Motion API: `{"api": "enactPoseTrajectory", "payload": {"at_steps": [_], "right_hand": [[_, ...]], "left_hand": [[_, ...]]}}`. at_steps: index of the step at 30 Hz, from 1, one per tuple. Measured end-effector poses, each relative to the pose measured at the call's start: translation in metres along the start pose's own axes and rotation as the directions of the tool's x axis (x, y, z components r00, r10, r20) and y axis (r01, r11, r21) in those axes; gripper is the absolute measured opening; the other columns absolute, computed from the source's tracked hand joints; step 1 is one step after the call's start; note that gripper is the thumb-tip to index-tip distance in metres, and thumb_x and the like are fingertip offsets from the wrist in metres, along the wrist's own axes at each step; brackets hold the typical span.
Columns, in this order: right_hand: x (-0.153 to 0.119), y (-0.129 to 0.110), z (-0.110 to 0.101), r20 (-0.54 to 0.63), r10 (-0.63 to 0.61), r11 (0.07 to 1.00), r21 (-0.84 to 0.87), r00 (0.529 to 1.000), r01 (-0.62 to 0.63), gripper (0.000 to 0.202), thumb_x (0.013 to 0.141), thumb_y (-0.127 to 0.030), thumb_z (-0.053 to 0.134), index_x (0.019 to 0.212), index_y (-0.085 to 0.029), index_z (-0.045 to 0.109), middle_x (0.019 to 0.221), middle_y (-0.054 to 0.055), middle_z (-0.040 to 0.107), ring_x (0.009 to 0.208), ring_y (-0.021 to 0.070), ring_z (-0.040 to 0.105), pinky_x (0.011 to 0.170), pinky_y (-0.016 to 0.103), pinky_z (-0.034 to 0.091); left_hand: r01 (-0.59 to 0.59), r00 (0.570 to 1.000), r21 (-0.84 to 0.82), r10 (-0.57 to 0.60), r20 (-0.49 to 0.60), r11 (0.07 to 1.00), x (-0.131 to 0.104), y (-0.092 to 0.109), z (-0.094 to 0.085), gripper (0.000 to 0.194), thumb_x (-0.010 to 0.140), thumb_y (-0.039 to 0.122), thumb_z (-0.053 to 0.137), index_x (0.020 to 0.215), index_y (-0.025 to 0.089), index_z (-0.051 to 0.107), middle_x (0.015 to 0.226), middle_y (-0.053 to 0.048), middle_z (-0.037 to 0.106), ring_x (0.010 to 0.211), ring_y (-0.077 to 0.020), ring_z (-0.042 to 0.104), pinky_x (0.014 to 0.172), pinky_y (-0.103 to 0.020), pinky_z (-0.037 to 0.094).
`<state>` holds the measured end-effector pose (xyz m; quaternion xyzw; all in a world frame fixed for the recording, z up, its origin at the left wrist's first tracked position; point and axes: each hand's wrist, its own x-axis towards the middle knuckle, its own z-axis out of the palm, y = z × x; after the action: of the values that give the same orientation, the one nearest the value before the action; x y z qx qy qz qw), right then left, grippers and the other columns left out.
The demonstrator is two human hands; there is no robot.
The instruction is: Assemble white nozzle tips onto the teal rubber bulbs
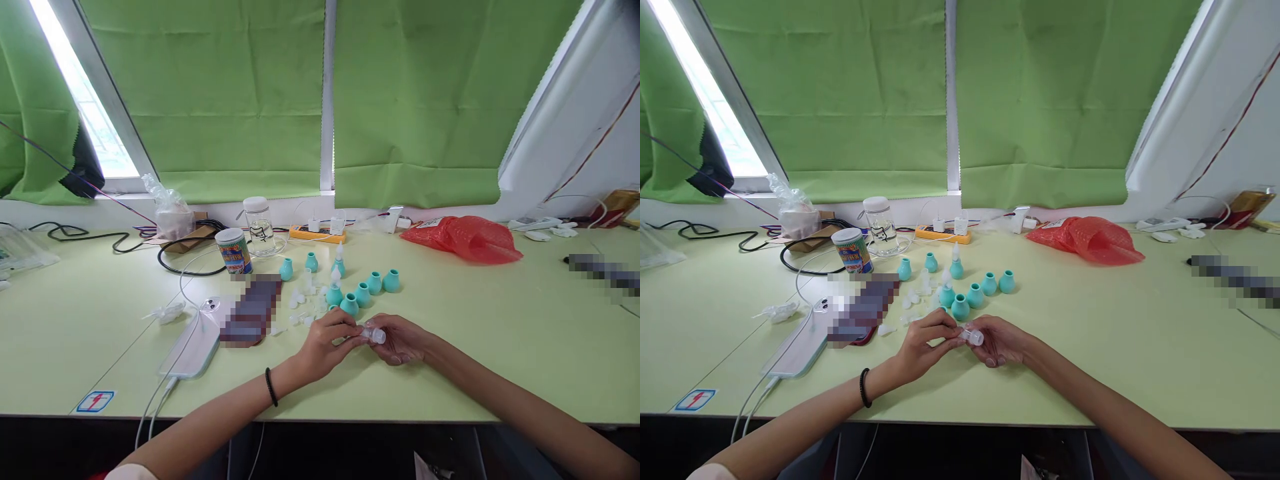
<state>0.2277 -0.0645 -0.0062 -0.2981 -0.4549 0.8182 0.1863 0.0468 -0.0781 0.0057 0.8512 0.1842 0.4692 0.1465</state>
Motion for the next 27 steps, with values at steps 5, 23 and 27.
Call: {"api": "enactPoseTrajectory", "payload": {"at_steps": [5, 23, 27], "right_hand": [[0.0, 0.001, -0.001, -0.011, 0.001, 1.0, 0.011, 1.0, -0.001, 0.031, 0.076, -0.035, 0.035, 0.059, -0.012, 0.049, 0.033, 0.0, 0.05, 0.02, 0.0062, 0.035, 0.021, 0.015, 0.021], [0.001, -0.006, 0.013, -0.127, 0.013, 0.998, 0.069, 0.992, -0.004, 0.028, 0.073, -0.036, 0.036, 0.059, -0.014, 0.046, 0.029, -0.002, 0.045, 0.019, 0.0051, 0.029, 0.023, 0.015, 0.017], [0.002, -0.004, 0.011, -0.137, -0.014, 0.997, 0.068, 0.991, 0.024, 0.028, 0.074, -0.036, 0.036, 0.058, -0.014, 0.045, 0.029, -0.002, 0.045, 0.02, 0.005, 0.03, 0.024, 0.015, 0.019]], "left_hand": [[0.008, 0.999, -0.006, -0.007, 0.035, 1.0, 0.0, 0.0, -0.001, 0.013, 0.076, 0.019, 0.048, 0.08, 0.012, 0.059, 0.072, -0.007, 0.055, 0.069, -0.0125, 0.05, 0.06, -0.026, 0.044], [-0.129, 0.985, 0.241, 0.152, -0.077, 0.962, -0.006, -0.005, 0.006, 0.014, 0.075, 0.011, 0.047, 0.087, 0.015, 0.053, 0.075, -0.005, 0.053, 0.069, -0.0113, 0.047, 0.059, -0.024, 0.043], [-0.185, 0.982, 0.397, 0.182, 0.045, 0.899, -0.008, -0.005, 0.004, 0.013, 0.077, 0.01, 0.042, 0.085, 0.014, 0.052, 0.073, -0.005, 0.051, 0.069, -0.0123, 0.045, 0.058, -0.024, 0.041]]}}
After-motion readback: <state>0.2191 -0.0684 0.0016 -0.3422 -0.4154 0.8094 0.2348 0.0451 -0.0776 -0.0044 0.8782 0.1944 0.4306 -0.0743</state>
